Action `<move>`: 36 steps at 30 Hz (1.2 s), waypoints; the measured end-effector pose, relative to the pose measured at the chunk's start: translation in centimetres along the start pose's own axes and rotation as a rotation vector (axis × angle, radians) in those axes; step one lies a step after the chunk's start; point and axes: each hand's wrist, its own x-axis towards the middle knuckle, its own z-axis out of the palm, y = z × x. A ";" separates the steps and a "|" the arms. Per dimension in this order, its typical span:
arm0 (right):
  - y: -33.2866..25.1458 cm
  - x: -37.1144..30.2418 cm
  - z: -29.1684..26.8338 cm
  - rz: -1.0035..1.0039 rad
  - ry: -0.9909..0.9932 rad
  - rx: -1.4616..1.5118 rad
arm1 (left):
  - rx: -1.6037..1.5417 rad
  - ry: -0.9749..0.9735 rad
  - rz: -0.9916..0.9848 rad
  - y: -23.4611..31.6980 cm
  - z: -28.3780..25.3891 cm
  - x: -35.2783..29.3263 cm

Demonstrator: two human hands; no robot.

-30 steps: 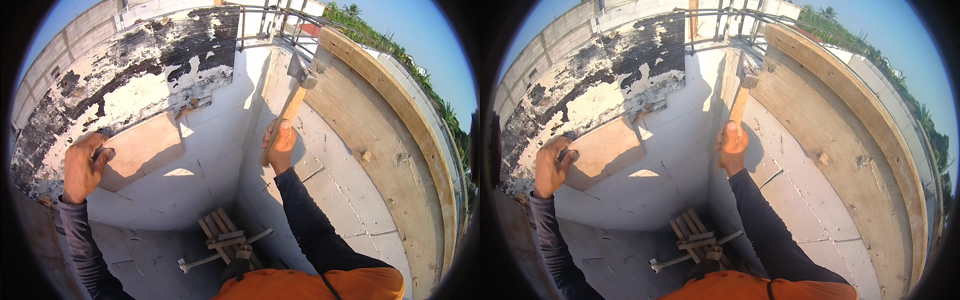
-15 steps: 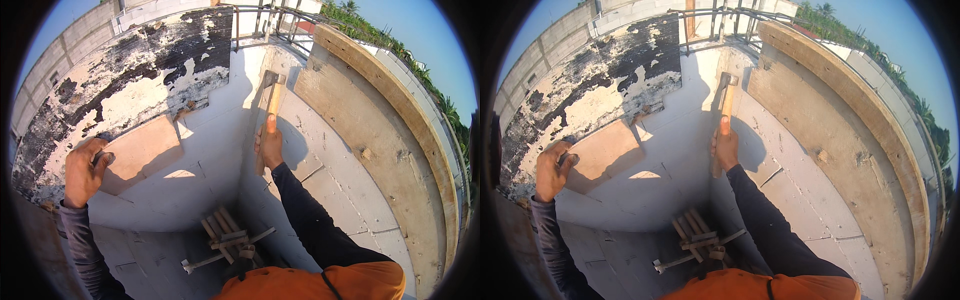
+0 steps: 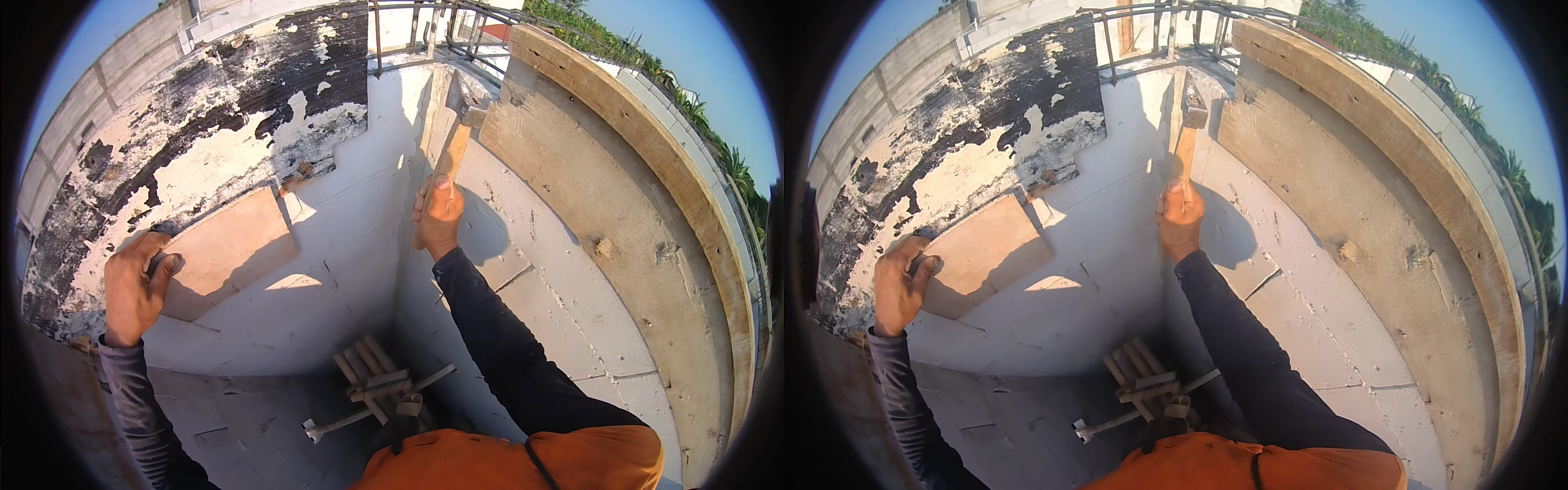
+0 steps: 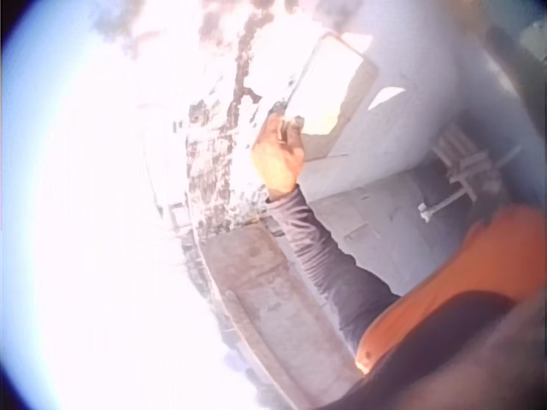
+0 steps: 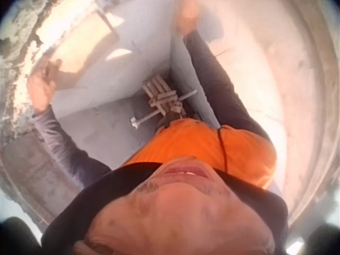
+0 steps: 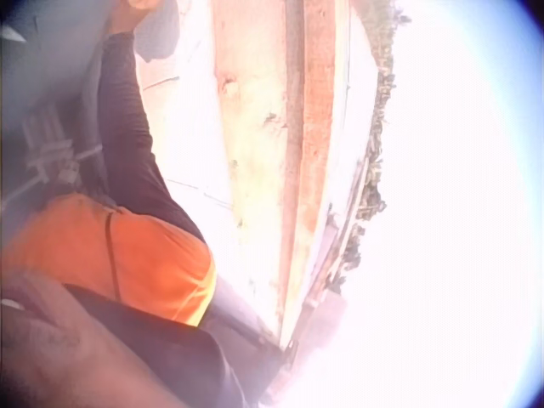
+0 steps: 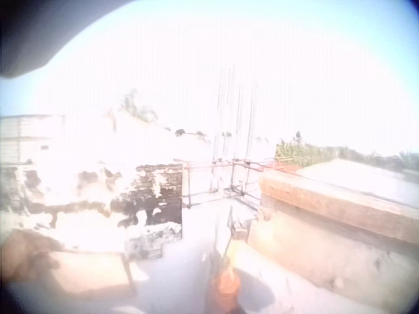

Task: The person positions a piece of plywood against a wall structure, hammers nails into the top corner, and uses a hand saw to cut through the board along the edge of the wall.

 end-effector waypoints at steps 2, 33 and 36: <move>0.3 1.2 0.5 0.203 -0.028 -0.072 | 0.008 0.038 0.046 -0.1 -0.1 -0.1; -2.7 0.4 -2.2 0.138 -0.039 -0.058 | 0.038 0.029 0.026 -0.1 0.3 -0.8; -1.0 -1.6 -2.2 -0.032 -0.024 0.057 | 0.048 -0.014 -0.008 0.7 -0.1 -0.4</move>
